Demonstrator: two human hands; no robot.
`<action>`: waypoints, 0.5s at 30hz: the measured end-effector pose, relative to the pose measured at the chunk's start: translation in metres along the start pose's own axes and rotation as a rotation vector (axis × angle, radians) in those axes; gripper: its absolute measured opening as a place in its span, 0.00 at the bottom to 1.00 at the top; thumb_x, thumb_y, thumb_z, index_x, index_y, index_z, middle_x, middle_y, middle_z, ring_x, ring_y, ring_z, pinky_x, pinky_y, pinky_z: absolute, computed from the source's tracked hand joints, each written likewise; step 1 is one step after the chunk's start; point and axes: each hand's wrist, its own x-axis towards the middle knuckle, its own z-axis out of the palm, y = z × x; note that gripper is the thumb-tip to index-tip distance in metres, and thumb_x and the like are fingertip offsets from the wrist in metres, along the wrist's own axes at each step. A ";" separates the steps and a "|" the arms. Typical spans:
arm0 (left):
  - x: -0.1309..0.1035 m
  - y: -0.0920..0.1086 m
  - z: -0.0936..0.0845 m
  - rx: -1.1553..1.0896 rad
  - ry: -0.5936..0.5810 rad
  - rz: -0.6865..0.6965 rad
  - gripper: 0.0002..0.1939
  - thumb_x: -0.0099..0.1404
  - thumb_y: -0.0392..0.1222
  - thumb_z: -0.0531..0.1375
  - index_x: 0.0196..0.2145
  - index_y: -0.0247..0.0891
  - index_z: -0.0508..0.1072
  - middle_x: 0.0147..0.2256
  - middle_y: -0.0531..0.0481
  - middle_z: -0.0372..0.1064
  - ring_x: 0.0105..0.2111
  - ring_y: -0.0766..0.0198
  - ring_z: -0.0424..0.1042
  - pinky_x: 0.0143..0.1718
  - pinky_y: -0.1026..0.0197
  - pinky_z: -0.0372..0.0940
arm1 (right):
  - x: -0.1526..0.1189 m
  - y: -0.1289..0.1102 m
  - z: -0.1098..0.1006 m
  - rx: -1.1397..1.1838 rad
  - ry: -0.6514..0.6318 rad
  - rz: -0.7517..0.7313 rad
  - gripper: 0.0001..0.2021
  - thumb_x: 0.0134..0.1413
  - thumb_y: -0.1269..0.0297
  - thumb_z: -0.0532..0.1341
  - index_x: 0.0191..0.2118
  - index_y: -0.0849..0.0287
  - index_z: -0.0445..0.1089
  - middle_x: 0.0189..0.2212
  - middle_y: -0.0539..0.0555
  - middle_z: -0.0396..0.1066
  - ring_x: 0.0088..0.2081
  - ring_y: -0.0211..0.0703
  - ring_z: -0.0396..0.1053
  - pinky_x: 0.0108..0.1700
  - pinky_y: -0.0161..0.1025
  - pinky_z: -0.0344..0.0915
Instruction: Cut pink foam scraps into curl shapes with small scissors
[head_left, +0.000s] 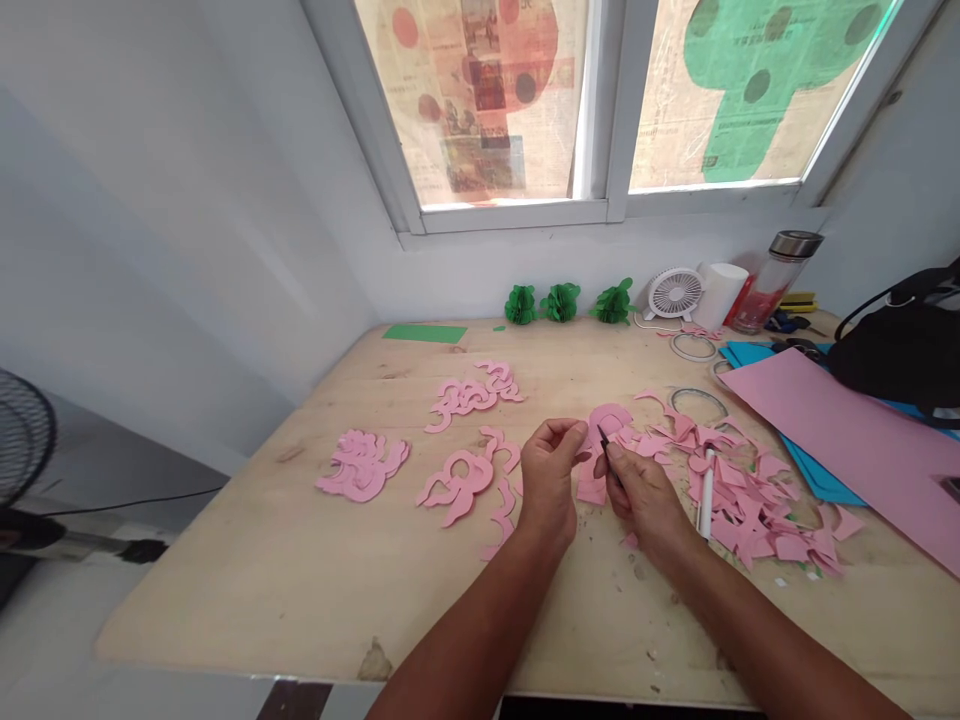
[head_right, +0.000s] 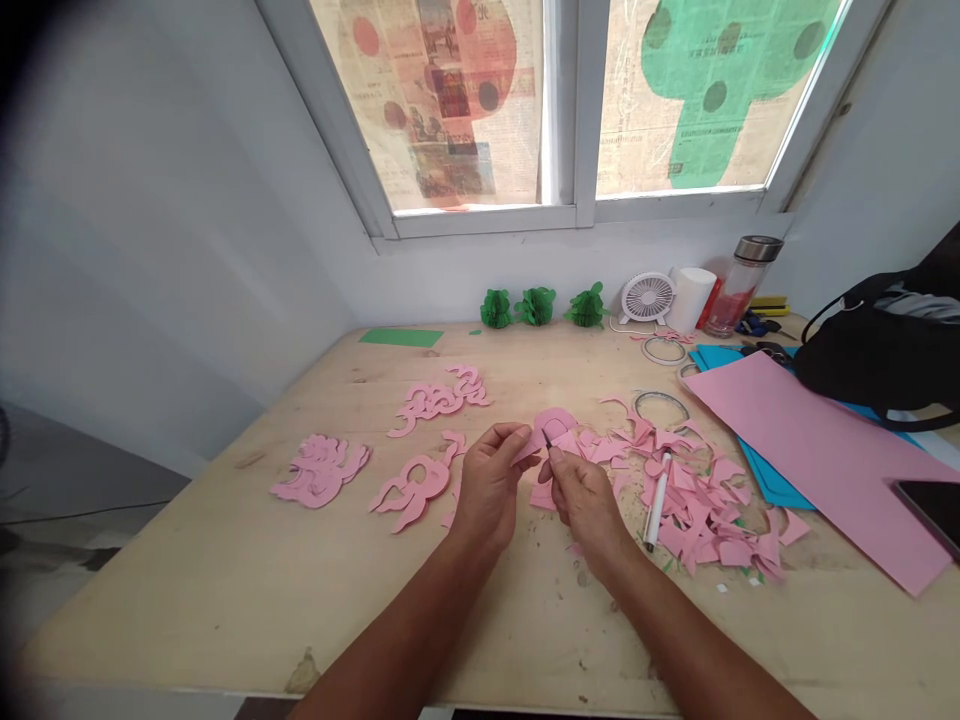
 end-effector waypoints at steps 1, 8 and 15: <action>0.002 0.001 -0.001 0.017 0.006 0.007 0.10 0.45 0.41 0.66 0.24 0.35 0.69 0.25 0.53 0.64 0.26 0.71 0.63 0.31 0.66 0.60 | 0.000 0.000 0.000 -0.011 -0.008 0.013 0.20 0.51 0.46 0.54 0.25 0.60 0.63 0.10 0.41 0.46 0.13 0.29 0.40 0.16 0.30 0.37; 0.007 0.007 -0.003 0.095 -0.029 -0.006 0.09 0.45 0.39 0.66 0.22 0.33 0.70 0.21 0.54 0.64 0.23 0.72 0.61 0.28 0.67 0.57 | 0.001 -0.003 -0.002 -0.022 -0.040 0.036 0.20 0.50 0.47 0.55 0.25 0.61 0.64 0.10 0.40 0.46 0.13 0.29 0.40 0.16 0.30 0.37; 0.005 0.009 -0.003 0.027 -0.036 -0.099 0.10 0.43 0.39 0.66 0.21 0.32 0.70 0.20 0.52 0.65 0.21 0.71 0.62 0.27 0.67 0.58 | 0.001 -0.001 -0.004 -0.002 -0.055 0.015 0.19 0.52 0.47 0.53 0.26 0.61 0.65 0.11 0.41 0.47 0.13 0.30 0.40 0.16 0.31 0.38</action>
